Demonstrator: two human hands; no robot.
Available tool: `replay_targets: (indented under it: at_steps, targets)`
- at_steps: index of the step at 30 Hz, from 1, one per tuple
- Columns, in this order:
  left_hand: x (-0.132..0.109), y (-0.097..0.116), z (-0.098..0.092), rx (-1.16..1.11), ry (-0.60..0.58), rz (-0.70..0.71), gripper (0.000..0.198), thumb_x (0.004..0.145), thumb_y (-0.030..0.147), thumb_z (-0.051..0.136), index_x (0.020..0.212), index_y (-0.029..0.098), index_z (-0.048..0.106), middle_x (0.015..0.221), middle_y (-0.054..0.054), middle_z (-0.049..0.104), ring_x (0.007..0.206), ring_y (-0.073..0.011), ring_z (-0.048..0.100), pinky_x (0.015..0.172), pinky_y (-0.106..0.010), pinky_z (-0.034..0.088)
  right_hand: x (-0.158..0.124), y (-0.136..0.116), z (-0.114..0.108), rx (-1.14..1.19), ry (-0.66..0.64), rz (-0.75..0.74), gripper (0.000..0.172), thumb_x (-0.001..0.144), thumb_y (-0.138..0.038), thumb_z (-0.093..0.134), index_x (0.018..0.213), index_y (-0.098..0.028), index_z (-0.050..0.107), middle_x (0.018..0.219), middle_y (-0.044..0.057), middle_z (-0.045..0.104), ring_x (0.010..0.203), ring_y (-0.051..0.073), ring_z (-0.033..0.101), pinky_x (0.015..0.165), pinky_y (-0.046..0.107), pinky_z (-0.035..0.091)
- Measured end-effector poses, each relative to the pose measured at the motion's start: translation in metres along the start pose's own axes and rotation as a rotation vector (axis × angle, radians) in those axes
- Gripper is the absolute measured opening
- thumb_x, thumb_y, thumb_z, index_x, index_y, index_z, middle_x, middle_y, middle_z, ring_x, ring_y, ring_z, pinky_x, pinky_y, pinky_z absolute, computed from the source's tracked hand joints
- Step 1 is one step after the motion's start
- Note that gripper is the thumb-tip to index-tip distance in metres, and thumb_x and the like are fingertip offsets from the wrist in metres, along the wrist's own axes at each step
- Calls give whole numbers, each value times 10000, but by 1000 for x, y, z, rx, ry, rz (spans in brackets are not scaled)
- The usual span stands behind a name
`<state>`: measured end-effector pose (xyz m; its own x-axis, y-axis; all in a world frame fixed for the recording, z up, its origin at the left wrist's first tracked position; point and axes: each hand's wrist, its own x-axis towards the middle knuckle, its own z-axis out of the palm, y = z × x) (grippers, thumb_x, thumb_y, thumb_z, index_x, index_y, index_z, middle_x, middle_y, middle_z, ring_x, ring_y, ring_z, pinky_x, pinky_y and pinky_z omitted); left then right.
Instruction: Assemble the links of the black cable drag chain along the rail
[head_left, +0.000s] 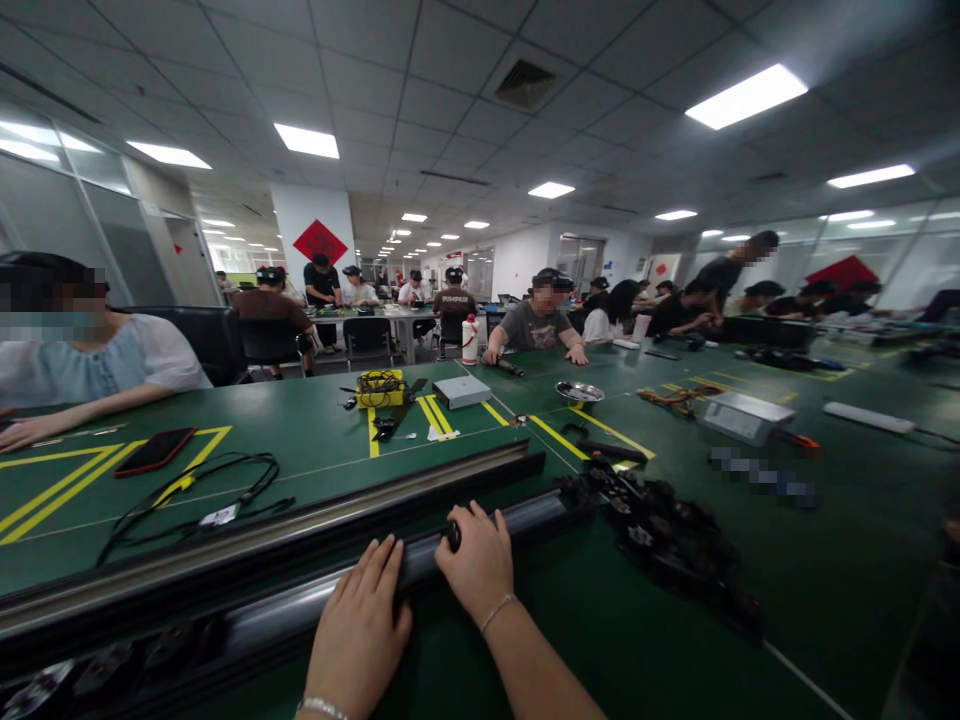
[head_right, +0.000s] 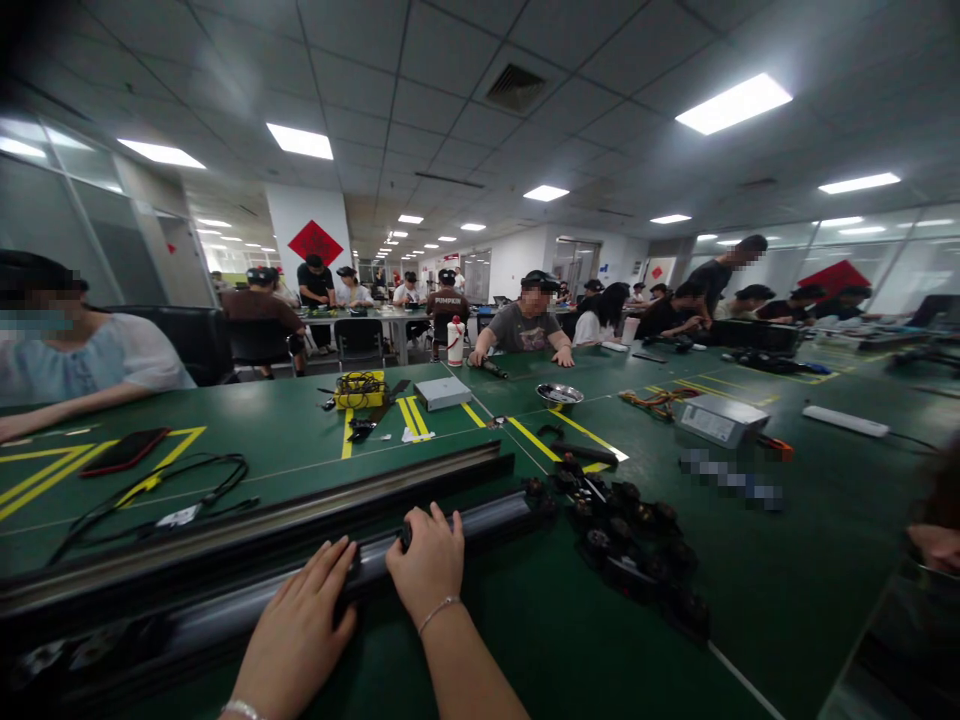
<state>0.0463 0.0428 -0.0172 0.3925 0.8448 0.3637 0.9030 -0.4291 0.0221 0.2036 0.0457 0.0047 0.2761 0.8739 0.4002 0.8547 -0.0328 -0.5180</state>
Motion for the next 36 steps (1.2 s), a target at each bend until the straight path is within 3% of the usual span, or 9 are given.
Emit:
replay_targets:
  at_steps: [10, 36]
  targets:
    - [0, 1, -4, -39, -20, -21, 539, 725, 227, 396, 1258, 163, 441, 1347, -53, 425, 1246, -205, 360, 1019, -373, 307, 1, 3, 5, 0, 22, -16, 192, 679, -212, 482, 844, -210, 579, 977, 54, 638, 1091, 197, 482, 1019, 375, 170]
    - [0, -1, 0, -44, 9, -6, 536, 721, 234, 403, 1249, 161, 453, 1336, -64, 437, 1229, -219, 386, 1015, -385, 321, 3, 6, 10, 40, 23, -34, 285, 675, -180, 460, 922, -176, 602, 1038, 72, 631, 1085, 180, 500, 1007, 318, 238]
